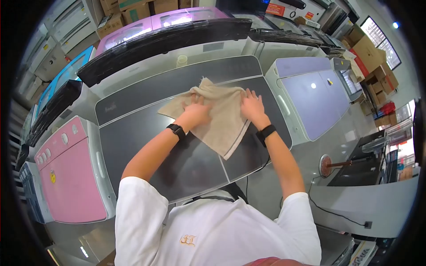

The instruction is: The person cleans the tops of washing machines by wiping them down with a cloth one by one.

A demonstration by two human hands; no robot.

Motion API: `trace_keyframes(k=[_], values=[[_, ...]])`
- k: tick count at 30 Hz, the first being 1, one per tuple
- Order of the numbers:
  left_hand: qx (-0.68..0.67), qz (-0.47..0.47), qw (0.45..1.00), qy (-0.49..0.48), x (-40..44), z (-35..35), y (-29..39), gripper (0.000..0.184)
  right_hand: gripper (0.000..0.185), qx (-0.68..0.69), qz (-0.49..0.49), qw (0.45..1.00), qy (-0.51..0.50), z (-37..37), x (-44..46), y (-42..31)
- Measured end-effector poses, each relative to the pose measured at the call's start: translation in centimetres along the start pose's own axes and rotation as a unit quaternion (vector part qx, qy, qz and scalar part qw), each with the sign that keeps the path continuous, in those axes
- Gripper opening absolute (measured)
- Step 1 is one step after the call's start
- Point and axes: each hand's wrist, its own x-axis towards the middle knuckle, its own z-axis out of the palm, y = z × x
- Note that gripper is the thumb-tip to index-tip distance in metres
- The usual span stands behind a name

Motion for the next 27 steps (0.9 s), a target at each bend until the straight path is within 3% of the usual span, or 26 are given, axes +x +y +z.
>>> trace_keyframes(k=[4,7,13,17,19,22,25,26,27], values=[[-0.012,0.023,1.0,-0.007,-0.3,-0.2,1.2,0.085,0.05,-0.022,-0.051,0.997,-0.051,-1.1,-3.2,2.2],[-0.05,0.007,0.998,-0.023,-1.3,-1.9,3.2,0.081,0.045,-0.041,-0.053,0.998,-0.004,-1.9,-4.8,5.0],[-0.007,-0.064,0.998,-0.015,3.5,-1.3,7.1,0.083,0.035,-0.062,-0.095,0.993,-0.023,-1.2,2.3,8.9],[-0.067,-0.078,0.988,-0.118,7.9,-1.5,8.2,0.078,0.038,-0.025,-0.132,0.988,-0.072,-1.4,7.3,9.2],[-0.075,-0.11,0.985,-0.114,6.7,-1.8,9.1,0.077,0.035,-0.018,-0.166,0.983,-0.071,-2.5,6.9,9.2],[-0.004,-0.142,0.988,0.056,2.9,0.4,9.9,0.078,0.034,-0.017,-0.197,0.98,-0.011,-1.1,3.9,9.3],[-0.052,-0.187,0.981,-0.027,-1.2,0.7,10.7,0.079,0.036,-0.091,-0.247,0.964,-0.033,-2.9,-1.8,7.0],[-0.046,-0.186,0.981,0.001,-3.0,2.2,10.6,0.08,0.039,-0.086,-0.278,0.954,-0.067,-4.3,-3.8,6.0],[-0.035,-0.187,0.981,0.035,-5.2,3.7,10.7,0.08,0.04,-0.065,-0.308,0.948,-0.038,-2.3,-5.8,6.0]])
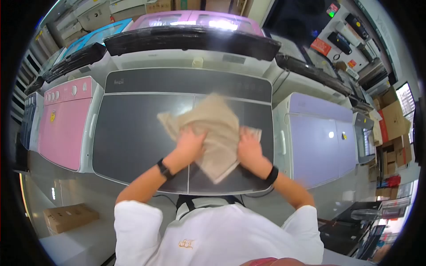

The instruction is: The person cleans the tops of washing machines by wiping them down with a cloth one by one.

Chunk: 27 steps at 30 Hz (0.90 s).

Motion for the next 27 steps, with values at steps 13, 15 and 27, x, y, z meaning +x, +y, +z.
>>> trace_keyframes(k=[13,15,27], values=[[0.024,-0.063,0.998,-0.008,-7.8,1.8,-9.4,0.072,0.054,0.006,-0.142,0.99,-0.006,-3.2,1.6,-5.5],[0.022,-0.077,0.997,0.001,-4.3,-0.4,-12.7,0.07,0.054,0.003,-0.133,0.991,0.03,-2.5,6.2,-6.0],[0.051,-0.155,0.979,-0.125,5.9,-7.7,-27.5,0.063,0.063,0.05,-0.084,0.992,0.086,-1.9,27.4,-11.7]])
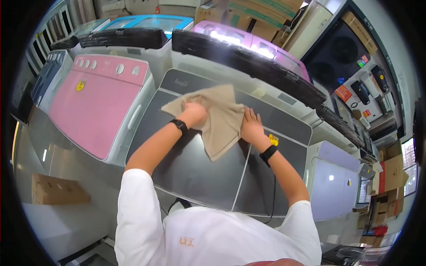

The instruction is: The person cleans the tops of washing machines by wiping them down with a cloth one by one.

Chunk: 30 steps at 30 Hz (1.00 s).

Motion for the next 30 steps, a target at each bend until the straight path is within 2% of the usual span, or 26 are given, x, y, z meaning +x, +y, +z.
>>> trace_keyframes(k=[3,5,6,7,9,10,11,13,16,17,19,21,23,26,29,30], values=[[-0.08,-0.009,0.996,0.025,-0.3,0.7,-3.7,0.073,0.062,0.007,-0.016,1.0,-0.006,-0.3,2.6,-3.4],[-0.085,-0.029,0.992,0.094,-1.1,3.0,-5.4,0.072,0.061,0.05,-0.014,0.998,-0.048,-0.2,3.7,-5.3],[-0.089,-0.038,0.987,0.128,-1.6,4.2,-6.2,0.072,0.06,0.034,-0.041,0.996,-0.073,0.7,3.1,-6.4],[-0.098,-0.029,0.988,0.119,-2.3,5.5,-6.9,0.071,0.06,0.018,-0.07,0.993,-0.096,0.8,2.6,-7.8],[-0.11,-0.018,0.987,0.115,-4.6,7.2,-8.6,0.069,0.061,0.035,-0.159,0.985,-0.063,-0.6,1.1,-9.7],[-0.101,-0.022,0.989,0.107,-6.3,7.0,-9.0,0.069,0.063,0.068,-0.219,0.973,-0.011,-3.6,-0.6,-11.5],[-0.092,-0.025,0.991,0.095,-8.6,7.0,-9.2,0.07,0.064,0.079,-0.224,0.971,-0.014,-4.3,-2.0,-12.8],[-0.091,-0.011,0.991,0.094,-9.2,8.0,-10.1,0.069,0.065,0.102,-0.228,0.968,-0.025,-4.8,-4.2,-14.8],[-0.096,0.02,0.991,0.088,-7.0,7.0,-11.7,0.068,0.063,0.139,-0.175,0.972,-0.069,-4.5,-3.6,-14.6],[-0.102,0.026,0.989,0.102,-5.2,6.8,-12.4,0.067,0.063,0.107,-0.154,0.979,-0.079,-3.6,-2.6,-13.9],[-0.108,0.028,0.985,0.132,-1.5,6.0,-14.0,0.066,0.063,0.041,-0.116,0.988,-0.096,-1.2,0.7,-11.7],[-0.111,0.01,0.985,0.134,0.8,4.8,-14.4,0.067,0.065,-0.037,-0.107,0.993,-0.034,-1.0,5.0,-11.4],[-0.113,-0.018,0.988,0.107,1.7,2.4,-14.3,0.067,0.065,0.045,-0.091,0.994,0.033,1.8,9.3,-11.3],[-0.111,-0.031,0.99,0.079,3.1,1.5,-15.3,0.067,0.062,0.035,-0.061,0.997,-0.029,1.2,13.8,-14.8],[-0.199,-0.034,0.966,0.164,7.5,6.0,-19.1,0.067,0.06,0.096,-0.069,0.993,-0.029,2.4,15.6,-18.5],[-0.234,-0.036,0.953,0.191,8.7,7.9,-19.6,0.067,0.06,0.103,-0.099,0.99,-0.023,2.8,15.1,-19.4]])
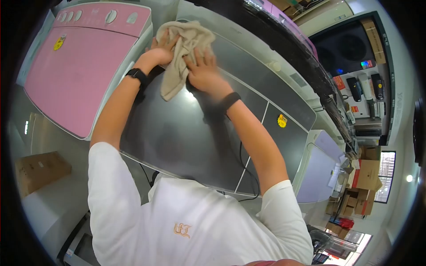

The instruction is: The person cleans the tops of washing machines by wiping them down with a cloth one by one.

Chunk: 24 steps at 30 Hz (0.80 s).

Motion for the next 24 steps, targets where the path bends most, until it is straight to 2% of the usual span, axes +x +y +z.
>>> trace_keyframes(k=[1,4,6,10,13,16,19,22,24], values=[[-0.002,-0.059,0.998,-0.014,-3.7,-1.5,1.5,0.071,0.06,0.006,-0.029,1.0,0.002,0.5,-0.9,-0.9],[0.071,0.022,0.996,0.052,-10.1,1.0,-0.9,0.07,0.058,0.041,-0.114,0.992,-0.022,-0.8,-4.7,-1.6],[0.098,0.029,0.994,0.036,-14.4,0.8,-0.6,0.07,0.057,0.051,-0.153,0.985,-0.052,-1.9,-6.3,-0.2],[0.082,0.066,0.993,0.044,-16.6,-0.1,-0.8,0.073,0.054,-0.014,-0.105,0.991,-0.079,-3.6,-3.8,3.7],[0.113,0.011,0.994,0.0,-14.7,-1.7,1.7,0.074,0.052,-0.087,-0.091,0.99,-0.059,-2.8,-0.2,4.7],[0.107,0.011,0.994,-0.016,-8.0,-2.5,3.1,0.073,0.054,-0.123,-0.066,0.989,-0.055,-2.9,3.0,5.1],[0.072,0.04,0.995,0.057,-1.4,-3.4,3.1,0.072,0.056,-0.119,-0.053,0.991,-0.023,-3.6,4.3,6.4],[0.09,0.017,0.99,0.11,-0.7,-3.5,7.1,0.072,0.058,-0.109,-0.027,0.994,-0.002,-4.5,2.5,8.6],[0.084,0.051,0.994,0.049,-2.8,-3.9,9.0,0.072,0.06,-0.131,-0.032,0.991,0.023,-4.5,-0.1,10.3]])
